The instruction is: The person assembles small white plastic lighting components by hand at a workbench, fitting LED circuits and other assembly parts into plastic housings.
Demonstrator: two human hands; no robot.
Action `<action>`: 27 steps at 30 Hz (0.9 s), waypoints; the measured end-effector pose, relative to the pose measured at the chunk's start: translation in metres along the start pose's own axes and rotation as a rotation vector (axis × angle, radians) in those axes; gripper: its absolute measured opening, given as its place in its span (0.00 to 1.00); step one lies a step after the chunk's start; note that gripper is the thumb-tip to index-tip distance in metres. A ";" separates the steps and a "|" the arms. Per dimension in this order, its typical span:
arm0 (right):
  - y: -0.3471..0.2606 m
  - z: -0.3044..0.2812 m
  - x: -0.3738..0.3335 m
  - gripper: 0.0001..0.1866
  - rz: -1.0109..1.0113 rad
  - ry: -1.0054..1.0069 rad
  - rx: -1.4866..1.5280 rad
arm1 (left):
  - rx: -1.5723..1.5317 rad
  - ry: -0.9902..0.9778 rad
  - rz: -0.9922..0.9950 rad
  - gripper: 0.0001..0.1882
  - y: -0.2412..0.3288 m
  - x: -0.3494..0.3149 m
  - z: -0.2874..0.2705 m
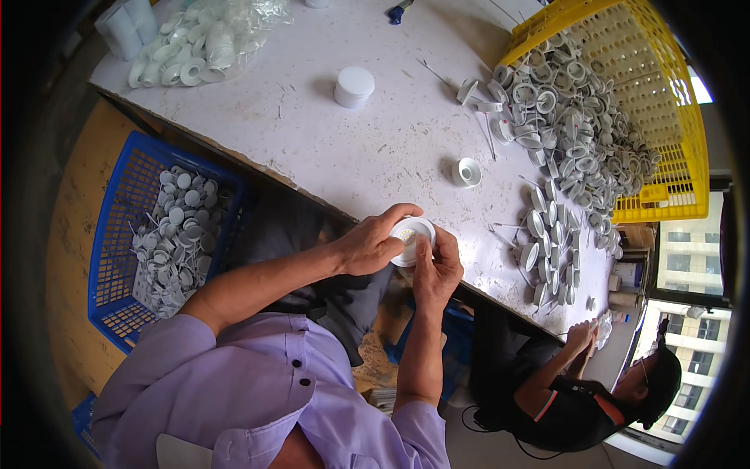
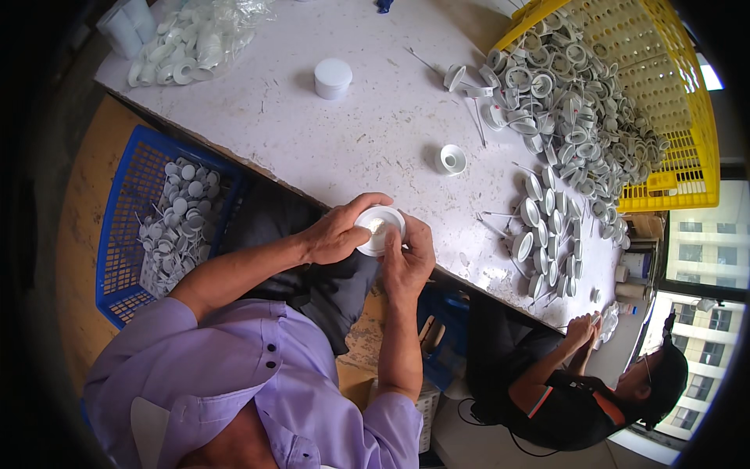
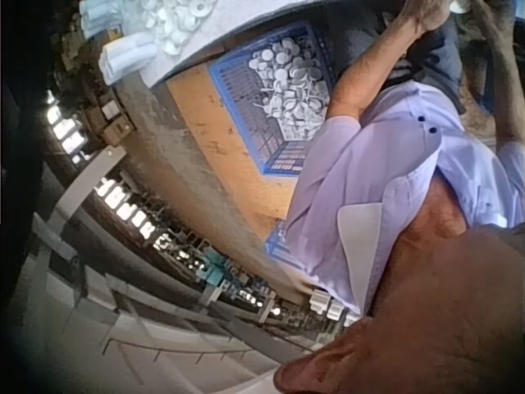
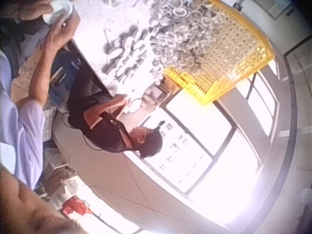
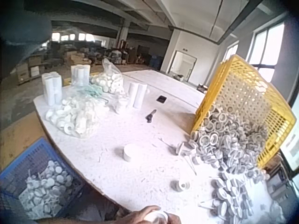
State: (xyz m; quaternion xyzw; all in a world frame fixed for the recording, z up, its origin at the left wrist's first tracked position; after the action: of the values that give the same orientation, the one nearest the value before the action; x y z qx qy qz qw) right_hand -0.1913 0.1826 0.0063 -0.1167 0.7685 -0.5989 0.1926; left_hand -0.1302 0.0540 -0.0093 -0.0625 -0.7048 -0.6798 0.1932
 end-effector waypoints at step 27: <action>0.005 0.005 0.002 0.05 0.092 0.004 0.023 | 0.055 -0.038 -0.096 0.22 -0.006 -0.007 0.000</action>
State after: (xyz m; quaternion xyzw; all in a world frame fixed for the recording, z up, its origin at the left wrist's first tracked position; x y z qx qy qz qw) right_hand -0.1909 0.1787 -0.0002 -0.0781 0.7664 -0.5985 0.2197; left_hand -0.1256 0.0552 -0.0174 -0.0361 -0.7290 -0.6672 0.1487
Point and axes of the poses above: each hand's wrist, its own x-axis towards the middle knuckle, its own z-axis out of the palm, y = z × x, the point moved 4 cm from there along x, towards the middle knuckle, and after that the axes turned 15 degrees about z, right-handed, at the moved point
